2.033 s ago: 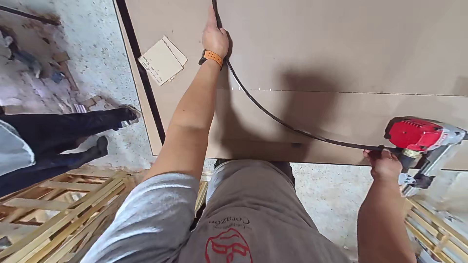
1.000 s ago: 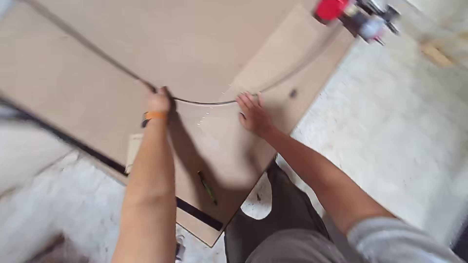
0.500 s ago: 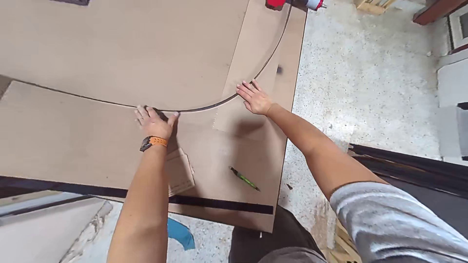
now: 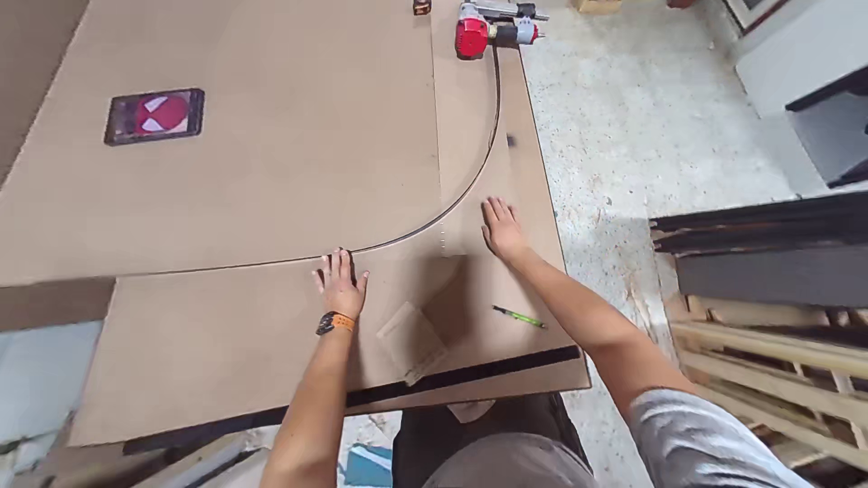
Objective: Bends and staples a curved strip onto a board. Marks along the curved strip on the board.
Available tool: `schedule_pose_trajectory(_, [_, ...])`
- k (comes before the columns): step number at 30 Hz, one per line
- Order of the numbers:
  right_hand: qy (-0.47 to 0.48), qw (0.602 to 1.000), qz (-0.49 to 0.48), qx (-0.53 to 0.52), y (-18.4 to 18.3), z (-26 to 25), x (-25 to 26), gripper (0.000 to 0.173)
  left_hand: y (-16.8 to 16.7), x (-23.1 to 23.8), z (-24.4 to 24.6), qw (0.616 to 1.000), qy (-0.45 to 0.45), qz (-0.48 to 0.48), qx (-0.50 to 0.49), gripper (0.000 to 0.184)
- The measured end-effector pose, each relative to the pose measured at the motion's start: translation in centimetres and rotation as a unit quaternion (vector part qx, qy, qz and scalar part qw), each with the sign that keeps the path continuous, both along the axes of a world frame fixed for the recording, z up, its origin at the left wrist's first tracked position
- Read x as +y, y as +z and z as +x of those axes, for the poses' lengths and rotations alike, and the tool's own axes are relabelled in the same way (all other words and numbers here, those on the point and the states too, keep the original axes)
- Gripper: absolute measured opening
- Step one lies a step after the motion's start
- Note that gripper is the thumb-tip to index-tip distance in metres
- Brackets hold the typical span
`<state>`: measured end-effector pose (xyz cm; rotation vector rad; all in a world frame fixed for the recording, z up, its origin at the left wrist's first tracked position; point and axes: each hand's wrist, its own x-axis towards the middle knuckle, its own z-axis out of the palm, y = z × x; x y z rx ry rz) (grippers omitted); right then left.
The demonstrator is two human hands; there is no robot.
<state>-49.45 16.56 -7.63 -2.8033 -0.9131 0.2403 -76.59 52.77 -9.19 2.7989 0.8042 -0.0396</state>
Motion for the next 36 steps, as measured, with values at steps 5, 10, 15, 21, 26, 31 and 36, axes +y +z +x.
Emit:
schedule_pose_trajectory(5, [-0.182, 0.982, 0.024, 0.048, 0.2, -15.9, -5.4, 0.059, 0.0, 2.8, -0.6, 0.996, -0.081, -0.011, 0.026, 0.081])
schedule_pose_trajectory(10, [-0.204, 0.978, -0.022, 0.049, -0.6, -21.2, -8.0, 0.061, -0.6, 4.5, -0.3, 0.991, -0.124, -0.023, 0.042, 0.087])
schedule_pose_trajectory(15, [-0.164, 0.985, 0.037, 0.05, -0.9, -21.7, -8.3, 0.065, -2.1, 4.8, -0.3, 0.991, -0.131, -0.008, 0.028, 0.085])
schedule_pose_trajectory(21, [-0.159, 0.984, 0.02, 0.08, 0.1, -22.2, -9.8, 0.077, -2.1, 4.9, -0.7, 0.991, -0.132, -0.01, 0.025, 0.082])
schedule_pose_trajectory(26, [-0.09, 0.992, 0.018, 0.087, -0.5, -21.1, -12.1, 0.036, -2.0, 5.5, -0.9, 0.989, -0.145, -0.018, 0.036, 0.081])
schedule_pose_trajectory(31, [-0.144, 0.984, 0.028, 0.099, 1.0, -18.8, -9.0, 0.037, -2.3, 5.5, -1.3, 0.989, -0.148, -0.024, -0.001, 0.077])
schedule_pose_trajectory(36, [-0.135, 0.978, 0.097, 0.125, 3.2, -16.1, 4.5, 0.037, -2.9, 5.5, -1.5, 0.99, -0.141, -0.027, -0.01, 0.076])
